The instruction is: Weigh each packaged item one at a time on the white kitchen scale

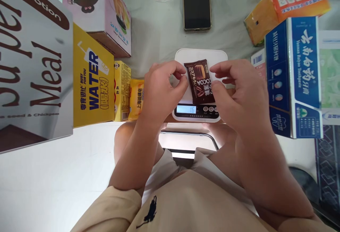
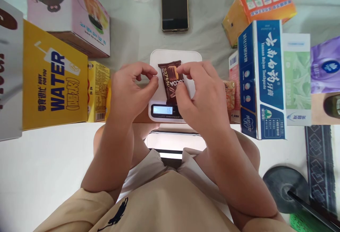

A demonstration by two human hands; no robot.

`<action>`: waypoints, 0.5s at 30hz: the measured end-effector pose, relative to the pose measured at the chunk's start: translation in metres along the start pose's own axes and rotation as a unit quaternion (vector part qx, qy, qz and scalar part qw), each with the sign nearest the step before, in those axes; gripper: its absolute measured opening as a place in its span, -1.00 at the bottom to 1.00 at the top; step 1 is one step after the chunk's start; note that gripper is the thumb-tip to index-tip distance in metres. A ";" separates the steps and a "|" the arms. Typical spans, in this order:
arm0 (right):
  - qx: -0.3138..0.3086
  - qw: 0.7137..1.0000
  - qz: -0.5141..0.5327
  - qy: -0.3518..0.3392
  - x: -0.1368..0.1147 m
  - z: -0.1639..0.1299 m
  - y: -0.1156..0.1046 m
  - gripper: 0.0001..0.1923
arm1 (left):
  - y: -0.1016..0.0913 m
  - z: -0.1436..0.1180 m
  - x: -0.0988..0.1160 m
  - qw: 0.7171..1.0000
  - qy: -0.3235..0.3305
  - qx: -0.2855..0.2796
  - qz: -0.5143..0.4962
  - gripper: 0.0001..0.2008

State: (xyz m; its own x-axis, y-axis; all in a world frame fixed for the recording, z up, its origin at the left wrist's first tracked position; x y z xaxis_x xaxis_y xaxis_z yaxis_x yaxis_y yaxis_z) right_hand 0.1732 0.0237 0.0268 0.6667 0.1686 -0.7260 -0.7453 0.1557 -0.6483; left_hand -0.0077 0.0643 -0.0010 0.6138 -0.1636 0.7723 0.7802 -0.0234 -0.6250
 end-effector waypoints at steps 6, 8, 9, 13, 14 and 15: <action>0.021 1.000 -0.001 -0.001 0.001 0.001 -0.001 -0.76 | 0.000 -0.002 0.004 0.999 0.026 0.002 -0.028 -0.80; 0.006 1.000 -0.002 0.012 0.002 0.001 0.000 -0.74 | -0.001 -0.002 0.008 1.000 0.018 -0.010 -0.009 -0.82; -0.005 1.000 -0.007 0.025 0.003 0.001 0.001 -0.74 | -0.001 -0.003 0.010 1.000 0.005 -0.023 0.009 -0.83; -0.041 0.997 -0.019 0.057 0.003 0.000 0.002 -0.73 | 0.000 -0.008 0.021 0.994 -0.038 -0.060 0.082 -0.72; -0.045 0.997 -0.013 0.054 0.002 -0.001 0.002 -0.73 | 0.001 -0.010 0.024 0.994 -0.032 -0.059 0.089 -0.72; -0.047 0.998 -0.004 0.048 0.002 -0.001 0.003 -0.73 | 0.002 -0.012 0.026 0.995 -0.023 -0.056 0.085 -0.72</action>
State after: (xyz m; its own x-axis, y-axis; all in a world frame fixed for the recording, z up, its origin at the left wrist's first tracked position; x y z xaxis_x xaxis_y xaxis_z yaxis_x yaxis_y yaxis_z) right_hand 0.1723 0.0232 0.0236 0.6720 0.0734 -0.7369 -0.7406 0.0643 -0.6689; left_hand 0.0087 0.0481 0.0164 0.7427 -0.1290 0.6571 0.6480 -0.1091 -0.7538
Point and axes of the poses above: each hand's wrist, its own z-axis towards the middle knuckle, its own y-axis out of the palm, x = y × z, the point moved 3 cm from there along z, towards the middle knuckle
